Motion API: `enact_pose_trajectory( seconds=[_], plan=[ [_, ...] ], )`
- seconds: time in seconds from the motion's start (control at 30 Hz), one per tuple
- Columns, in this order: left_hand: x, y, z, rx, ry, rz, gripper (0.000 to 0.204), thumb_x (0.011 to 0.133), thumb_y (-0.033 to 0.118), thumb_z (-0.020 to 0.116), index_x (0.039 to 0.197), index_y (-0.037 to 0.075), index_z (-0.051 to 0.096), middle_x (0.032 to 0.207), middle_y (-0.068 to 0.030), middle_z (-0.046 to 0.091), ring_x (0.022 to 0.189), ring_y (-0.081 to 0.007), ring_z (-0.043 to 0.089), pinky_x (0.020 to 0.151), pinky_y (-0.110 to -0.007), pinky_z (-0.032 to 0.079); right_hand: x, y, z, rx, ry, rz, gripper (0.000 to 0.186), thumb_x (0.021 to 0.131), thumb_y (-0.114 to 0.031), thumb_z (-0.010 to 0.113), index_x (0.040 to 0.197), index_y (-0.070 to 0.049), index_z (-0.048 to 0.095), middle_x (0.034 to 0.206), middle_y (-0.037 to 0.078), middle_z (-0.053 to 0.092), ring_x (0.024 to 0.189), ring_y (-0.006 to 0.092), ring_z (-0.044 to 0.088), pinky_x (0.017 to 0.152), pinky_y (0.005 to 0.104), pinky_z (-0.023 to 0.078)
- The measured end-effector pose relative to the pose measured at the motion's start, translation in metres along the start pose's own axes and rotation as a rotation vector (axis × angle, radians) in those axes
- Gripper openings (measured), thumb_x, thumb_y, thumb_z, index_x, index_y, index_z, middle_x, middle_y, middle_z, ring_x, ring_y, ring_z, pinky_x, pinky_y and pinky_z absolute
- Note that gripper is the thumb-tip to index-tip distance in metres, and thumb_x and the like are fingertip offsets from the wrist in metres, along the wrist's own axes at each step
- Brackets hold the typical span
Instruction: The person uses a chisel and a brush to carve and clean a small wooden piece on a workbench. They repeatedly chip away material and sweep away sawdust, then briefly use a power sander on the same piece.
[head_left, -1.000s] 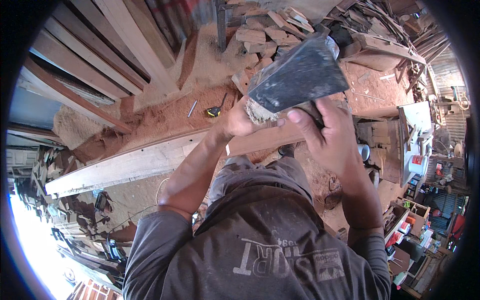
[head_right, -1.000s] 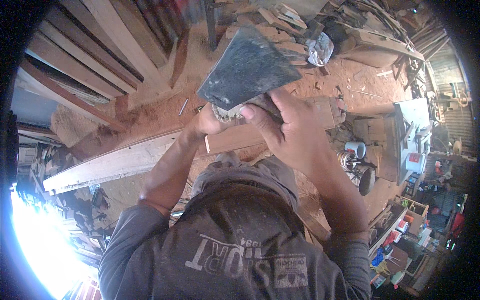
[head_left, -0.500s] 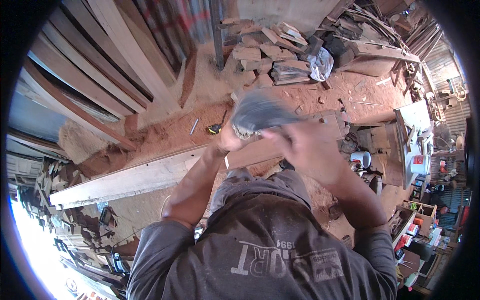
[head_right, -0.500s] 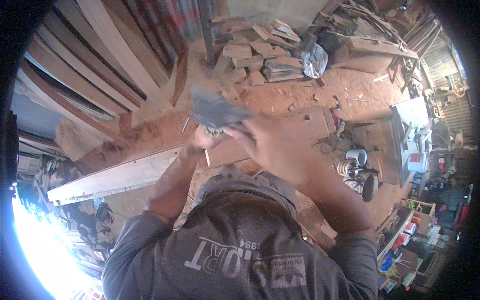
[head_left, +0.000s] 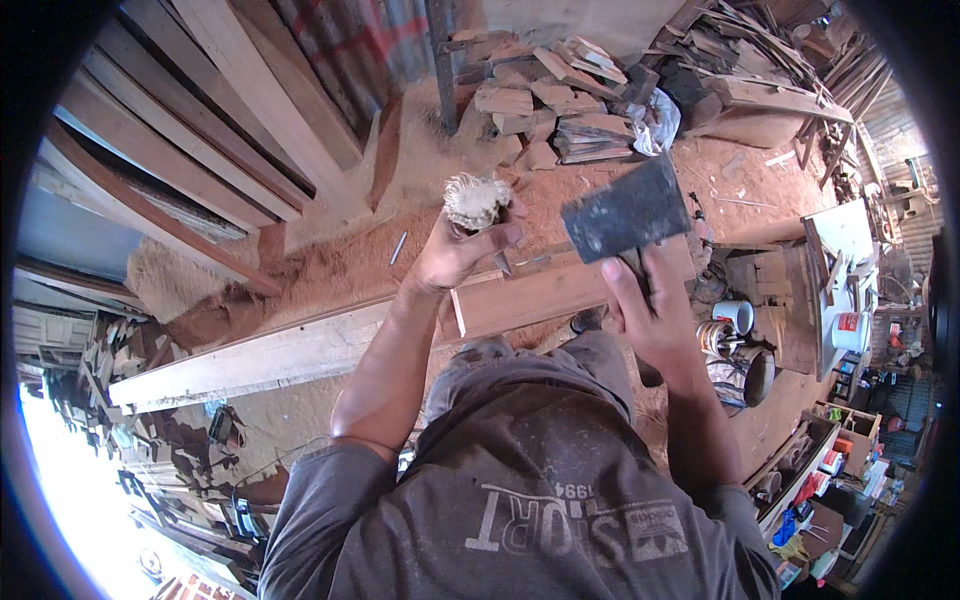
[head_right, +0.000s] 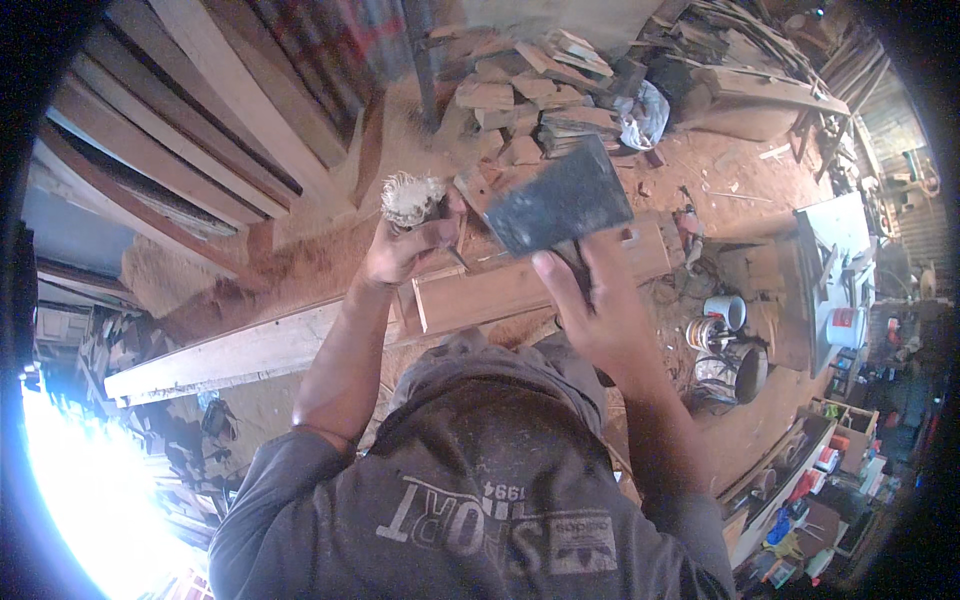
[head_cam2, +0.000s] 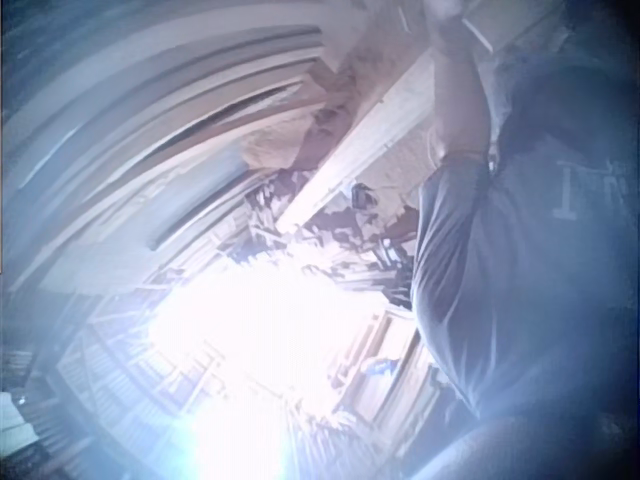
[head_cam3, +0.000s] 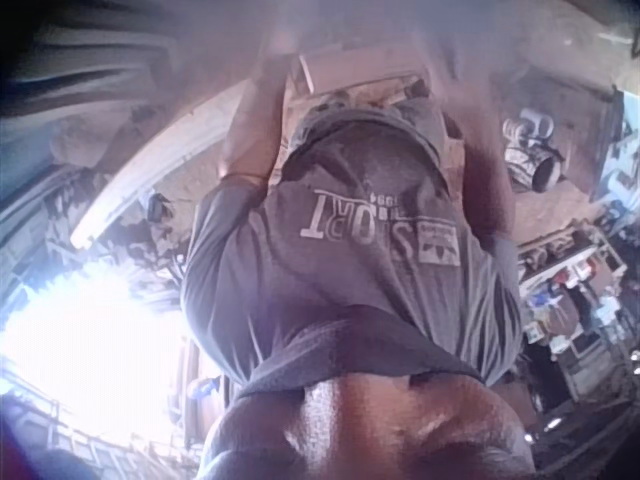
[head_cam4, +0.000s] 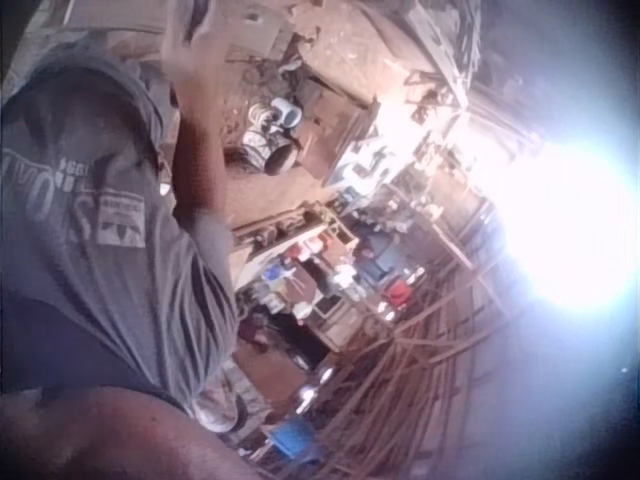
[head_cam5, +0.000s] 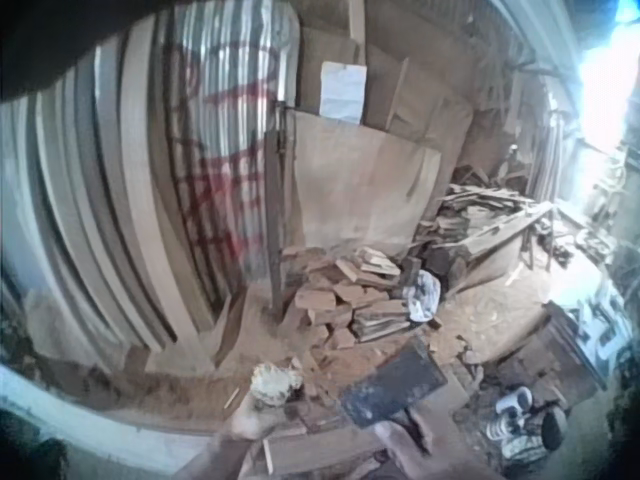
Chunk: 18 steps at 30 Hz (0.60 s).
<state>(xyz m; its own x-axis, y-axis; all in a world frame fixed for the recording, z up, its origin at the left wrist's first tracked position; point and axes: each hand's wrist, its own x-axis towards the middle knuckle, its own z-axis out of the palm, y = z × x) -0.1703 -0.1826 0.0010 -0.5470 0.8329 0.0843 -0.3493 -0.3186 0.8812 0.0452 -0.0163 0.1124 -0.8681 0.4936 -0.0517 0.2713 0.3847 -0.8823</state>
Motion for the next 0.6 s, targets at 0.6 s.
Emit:
enact_pose_trajectory(
  seconds=[0.6],
  plan=[
    [0.026,-0.019,-0.001,0.448,0.065,-0.053,0.021,0.089,0.013,0.085,0.097,0.006,0.067,0.089,0.0015,0.066,0.085,-0.0114,0.061,0.076,-0.032,0.050,-0.024,0.054,-0.011,-0.100,-0.096,0.396,0.048,0.105,-0.036,0.062,0.129,0.005,0.061,0.097,0.018,0.070,0.090,0.0244,0.065,0.084,0.0406,0.052]
  ],
)
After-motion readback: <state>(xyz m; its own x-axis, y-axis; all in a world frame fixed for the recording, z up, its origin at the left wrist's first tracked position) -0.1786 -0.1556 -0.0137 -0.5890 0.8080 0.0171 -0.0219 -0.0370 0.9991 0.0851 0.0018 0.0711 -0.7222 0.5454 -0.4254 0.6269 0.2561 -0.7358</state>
